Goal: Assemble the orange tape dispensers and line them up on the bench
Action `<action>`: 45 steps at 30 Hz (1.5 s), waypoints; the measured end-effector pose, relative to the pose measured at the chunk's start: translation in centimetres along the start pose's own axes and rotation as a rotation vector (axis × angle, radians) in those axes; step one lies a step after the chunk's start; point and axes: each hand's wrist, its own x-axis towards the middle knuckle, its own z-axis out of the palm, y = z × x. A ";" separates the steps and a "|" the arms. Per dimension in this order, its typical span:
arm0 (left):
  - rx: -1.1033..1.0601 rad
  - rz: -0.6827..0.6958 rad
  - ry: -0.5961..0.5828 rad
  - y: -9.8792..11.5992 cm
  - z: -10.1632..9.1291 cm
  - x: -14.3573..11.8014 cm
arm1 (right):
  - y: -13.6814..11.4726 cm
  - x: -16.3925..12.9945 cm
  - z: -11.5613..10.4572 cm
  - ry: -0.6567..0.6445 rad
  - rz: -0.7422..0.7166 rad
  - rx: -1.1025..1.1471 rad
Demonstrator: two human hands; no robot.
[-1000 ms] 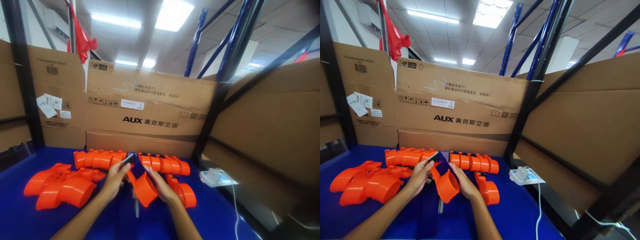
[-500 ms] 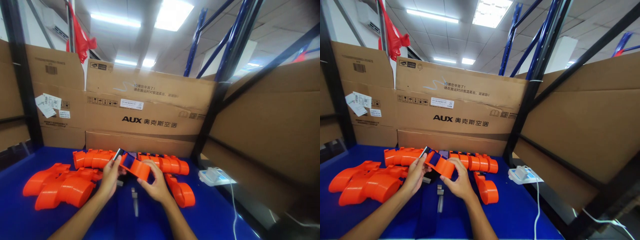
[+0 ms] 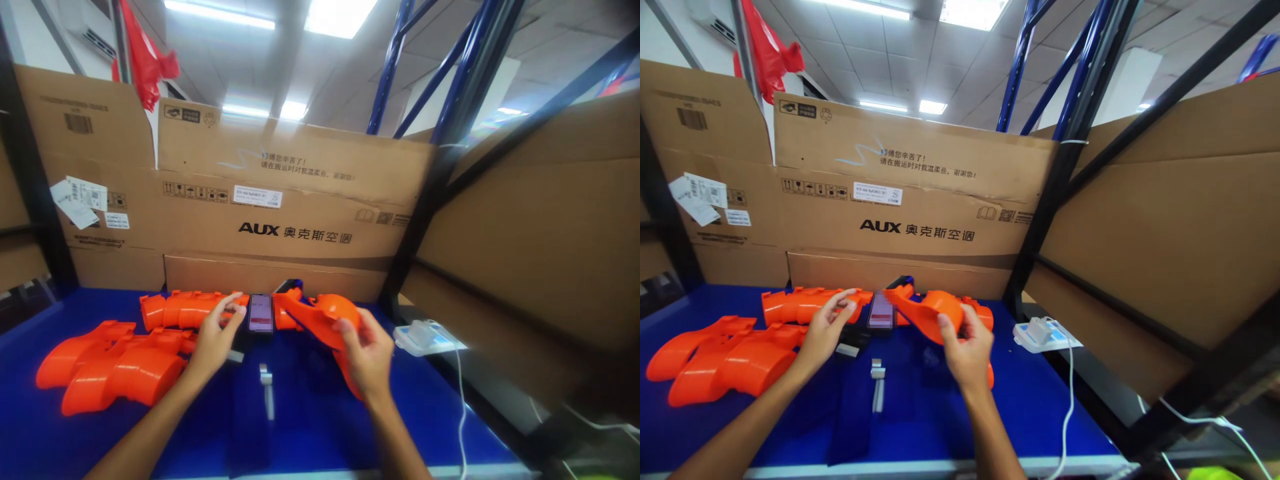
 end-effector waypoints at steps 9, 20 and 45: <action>0.971 0.330 -0.171 -2.2 -2.0 1.3 | 0.1 -1.0 -12.9 0.414 0.194 -0.868; 1.099 0.272 -0.295 -3.9 -1.4 1.8 | 3.9 -4.0 -13.5 0.061 0.553 -1.083; 0.778 0.349 -0.167 -3.3 -1.0 3.2 | 2.9 -3.2 -12.0 0.114 0.142 -0.963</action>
